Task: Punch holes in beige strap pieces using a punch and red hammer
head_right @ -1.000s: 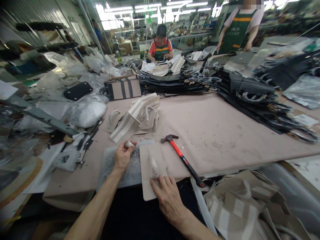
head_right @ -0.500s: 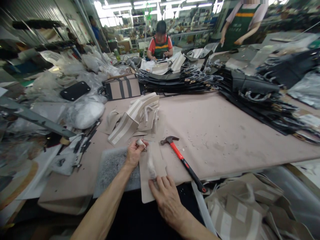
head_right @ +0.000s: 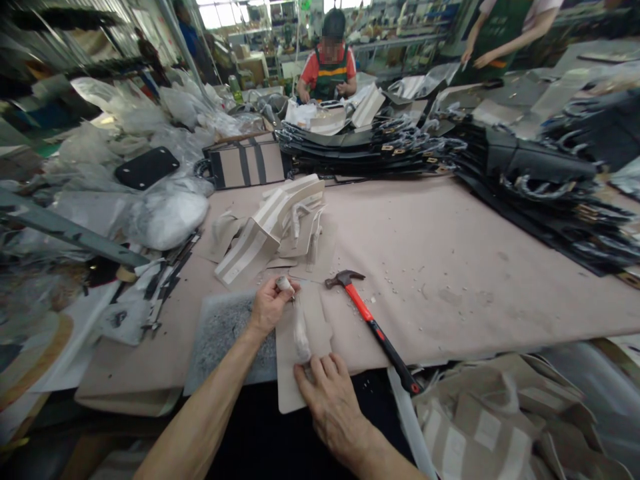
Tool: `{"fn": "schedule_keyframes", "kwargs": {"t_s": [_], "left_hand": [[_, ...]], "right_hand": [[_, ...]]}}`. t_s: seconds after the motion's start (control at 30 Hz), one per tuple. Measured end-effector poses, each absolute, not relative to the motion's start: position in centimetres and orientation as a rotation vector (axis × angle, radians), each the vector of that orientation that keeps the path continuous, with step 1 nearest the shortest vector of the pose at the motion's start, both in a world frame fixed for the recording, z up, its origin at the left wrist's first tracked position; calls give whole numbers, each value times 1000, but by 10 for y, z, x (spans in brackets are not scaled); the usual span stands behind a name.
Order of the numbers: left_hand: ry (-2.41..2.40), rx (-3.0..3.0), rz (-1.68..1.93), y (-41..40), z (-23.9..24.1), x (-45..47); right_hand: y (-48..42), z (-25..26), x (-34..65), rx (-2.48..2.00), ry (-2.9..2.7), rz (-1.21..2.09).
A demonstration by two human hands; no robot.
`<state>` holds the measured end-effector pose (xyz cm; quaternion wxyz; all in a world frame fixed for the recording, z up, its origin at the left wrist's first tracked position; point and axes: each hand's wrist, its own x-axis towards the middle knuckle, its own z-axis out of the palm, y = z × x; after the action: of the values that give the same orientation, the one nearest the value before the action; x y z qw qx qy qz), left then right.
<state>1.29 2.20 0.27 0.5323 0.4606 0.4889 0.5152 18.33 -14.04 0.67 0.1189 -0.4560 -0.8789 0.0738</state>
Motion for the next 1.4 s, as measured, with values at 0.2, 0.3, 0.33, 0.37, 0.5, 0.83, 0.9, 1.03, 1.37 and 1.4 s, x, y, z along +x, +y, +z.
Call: {"fn": "schedule_keyframes", "kwargs": {"t_s": [0.2,0.3,0.33,0.37,0.5,0.83,0.9,1.03,1.37,1.4], "left_hand": [[1195,1128,1184,22,-2,14],[1195,1125,1183,21,-1,12],[1195,1120,1184,21,-1,12],[1195,1116,1184,21,-1,12],[1207,1120,1178,21,1,12],[1218,1227,1124,20,3,12],[1222,1322,1115,19,3,12],[1225,1551,1076,16,7,11],[1191,1678,1050,10,11,10],[1192,1676,1055,10,10,10]], "right_hand": [[-125,45,207,-1212,-2551,816],[-108,48,240,-1254,-2352,831],[-103,43,252,-1367,-2258,709],[-97,36,264,-1504,-2174,563],[-80,10,297,-1952,-2120,214],[-68,8,295,-2144,-2128,405],[-62,11,296,-2142,-1980,661],[-50,24,289,-1875,-1315,1607],[-55,98,256,-1668,-1781,717],[-56,101,256,-1646,-1915,553]]}}
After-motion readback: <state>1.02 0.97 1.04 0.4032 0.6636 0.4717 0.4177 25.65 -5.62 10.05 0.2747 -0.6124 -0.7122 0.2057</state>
